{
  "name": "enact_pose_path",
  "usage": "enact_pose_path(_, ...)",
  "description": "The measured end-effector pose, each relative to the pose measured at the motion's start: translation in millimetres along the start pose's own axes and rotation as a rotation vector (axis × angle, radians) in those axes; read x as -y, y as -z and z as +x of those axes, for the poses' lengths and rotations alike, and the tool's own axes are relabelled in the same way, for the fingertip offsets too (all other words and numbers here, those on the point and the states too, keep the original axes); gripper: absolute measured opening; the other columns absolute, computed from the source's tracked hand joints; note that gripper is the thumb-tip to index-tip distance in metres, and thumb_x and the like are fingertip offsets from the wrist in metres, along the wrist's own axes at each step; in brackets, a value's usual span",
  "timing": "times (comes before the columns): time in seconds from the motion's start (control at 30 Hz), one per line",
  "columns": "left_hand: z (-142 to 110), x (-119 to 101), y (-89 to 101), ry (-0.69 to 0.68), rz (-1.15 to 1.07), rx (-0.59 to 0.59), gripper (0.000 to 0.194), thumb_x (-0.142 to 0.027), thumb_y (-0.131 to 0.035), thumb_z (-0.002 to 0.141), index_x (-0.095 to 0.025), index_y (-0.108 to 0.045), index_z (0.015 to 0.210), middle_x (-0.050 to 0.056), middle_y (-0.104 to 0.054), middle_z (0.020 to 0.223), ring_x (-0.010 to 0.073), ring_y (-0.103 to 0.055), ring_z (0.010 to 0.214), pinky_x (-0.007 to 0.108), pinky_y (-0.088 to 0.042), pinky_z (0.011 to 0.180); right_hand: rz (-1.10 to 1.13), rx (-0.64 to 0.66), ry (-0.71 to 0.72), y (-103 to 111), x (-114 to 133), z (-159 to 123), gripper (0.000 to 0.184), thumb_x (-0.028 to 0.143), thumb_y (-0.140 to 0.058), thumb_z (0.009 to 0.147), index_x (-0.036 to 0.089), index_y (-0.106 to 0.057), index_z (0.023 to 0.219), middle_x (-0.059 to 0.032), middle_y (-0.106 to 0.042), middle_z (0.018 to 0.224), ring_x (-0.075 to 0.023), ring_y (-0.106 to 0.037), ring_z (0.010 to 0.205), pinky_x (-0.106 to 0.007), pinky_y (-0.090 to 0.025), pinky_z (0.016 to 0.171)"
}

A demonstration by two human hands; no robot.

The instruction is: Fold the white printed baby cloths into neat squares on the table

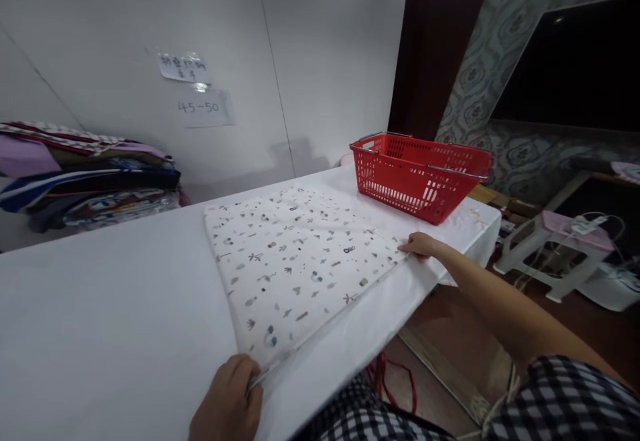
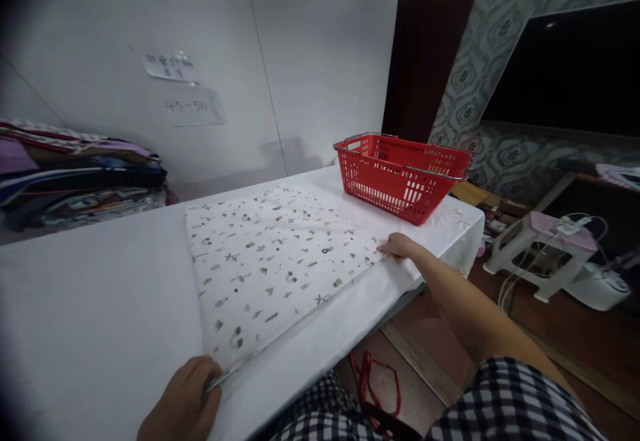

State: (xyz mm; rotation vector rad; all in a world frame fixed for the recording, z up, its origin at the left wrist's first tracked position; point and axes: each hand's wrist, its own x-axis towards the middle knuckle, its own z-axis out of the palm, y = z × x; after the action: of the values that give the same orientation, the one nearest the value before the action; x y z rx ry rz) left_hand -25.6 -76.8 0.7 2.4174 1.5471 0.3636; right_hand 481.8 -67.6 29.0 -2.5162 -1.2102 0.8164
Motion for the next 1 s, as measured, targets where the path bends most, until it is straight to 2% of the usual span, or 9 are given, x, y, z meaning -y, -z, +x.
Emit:
enact_pose_path(0.07,-0.2,1.1,-0.9,-0.005,-0.004,0.005,0.013,-0.019,-0.04,0.077,-0.022,-0.052,0.081,0.003,-0.056,0.097,0.0167,-0.053,0.093,0.026,-0.045,0.072,-0.011,-0.034,0.018,-1.8,-2.3,0.2,0.025,0.039,-0.066,0.073,0.015,-0.059,0.076,0.003,-0.05,0.044,-0.0115,-0.048,0.039,-0.022,-0.035,0.043)
enact_pose_path(0.23,-2.3,4.2,-4.8,-0.016,-0.025,-0.081,0.014,-0.025,-0.042,0.078,-0.022,-0.051,0.089,0.005,-0.054,0.105,0.019,-0.053,0.099,0.031,-0.045,0.08,-0.005,-0.117,0.062,-8.4,-0.3,-1.8,0.023,0.033,-0.071,0.067,0.017,-0.054,0.061,0.0022,-0.05,0.046,-0.0118,-0.05,0.048,-0.021,-0.034,0.047)
enact_pose_path(0.37,-4.1,-0.7,-0.7,0.095,-0.006,-0.065,0.021,-0.025,-0.043,0.078,-0.02,-0.05,0.096,0.007,-0.054,0.107,0.0199,-0.054,0.1,0.032,-0.045,0.081,0.092,-0.132,0.105,-13.9,3.9,-5.2,0.025,0.035,-0.063,0.072,0.018,-0.049,0.059,0.002,-0.05,0.049,-0.011,-0.049,0.048,-0.021,-0.036,0.046)
enact_pose_path(0.43,-4.4,-5.7,3.6,0.158,0.013,-0.019,0.023,-0.022,-0.041,0.078,-0.019,-0.05,0.098,0.007,-0.056,0.104,0.0192,-0.056,0.096,0.031,-0.045,0.077,0.26,-0.091,0.1,-16.9,4.3,-6.4,0.026,0.038,-0.062,0.071,0.019,-0.048,0.061,0.0032,-0.047,0.049,-0.0101,-0.047,0.046,-0.021,-0.038,0.045)
enact_pose_path(0.53,-4.7,-11.3,7.9,0.22,0.011,0.049,0.03,-0.02,-0.039,0.079,-0.018,-0.048,0.108,0.008,-0.059,0.102,0.0187,-0.059,0.09,0.03,-0.045,0.073,0.497,-0.007,0.066,-21.0,3.5,-7.9,0.026,0.041,-0.066,0.065,0.02,-0.049,0.069,0.0058,-0.043,0.046,-0.0102,-0.044,0.042,-0.022,-0.036,0.042)
enact_pose_path(0.7,-4.3,-10.2,7.5,0.226,-0.116,0.067,0.04,-0.014,-0.04,0.076,-0.018,-0.045,0.115,0.006,-0.063,0.095,0.0191,-0.06,0.088,0.03,-0.043,0.076,0.718,0.038,0.07,-19.3,1.2,-8.5,0.04,0.04,-0.068,0.065,0.023,-0.051,0.096,0.0047,-0.049,0.055,-0.0114,-0.047,0.043,-0.023,-0.039,0.042)
enact_pose_path(0.77,-2.2,-5.8,9.6,0.234,-0.249,0.021,0.036,-0.011,-0.038,0.073,-0.02,-0.048,0.107,0.001,-0.061,0.081,0.016,-0.059,0.076,0.027,-0.043,0.069,0.815,0.037,0.116,-15.2,3.2,-10.7,0.043,0.039,-0.067,0.068,0.023,-0.049,0.103,0.0043,-0.049,0.057,-0.0103,-0.046,0.043,-0.022,-0.038,0.042)
enact_pose_path(0.87,1.6,6.2,23.2,0.284,-0.459,-0.133,0.025,-0.016,-0.041,0.069,-0.021,-0.05,0.092,-0.004,-0.054,0.066,0.0139,-0.054,0.061,0.024,-0.043,0.06,0.898,0.058,0.205,-9.6,14.6,-24.8,0.05,0.038,-0.067,0.07,0.024,-0.047,0.114,0.0048,-0.046,0.057,-0.01,-0.043,0.042,-0.021,-0.035,0.039)
enact_pose_path(1.0,-5.5,31.4,67.6,0.396,-0.603,-0.442,0.024,-0.034,-0.052,0.065,-0.021,-0.053,0.085,-0.004,-0.053,0.064,0.015,-0.054,0.06,0.024,-0.044,0.058,0.923,0.112,0.336,-11.9,41.9,-69.5,0.061,0.04,-0.069,0.069,0.03,-0.044,0.125,0.0043,-0.046,0.063,-0.0095,-0.043,0.044,-0.021,-0.034,0.038)
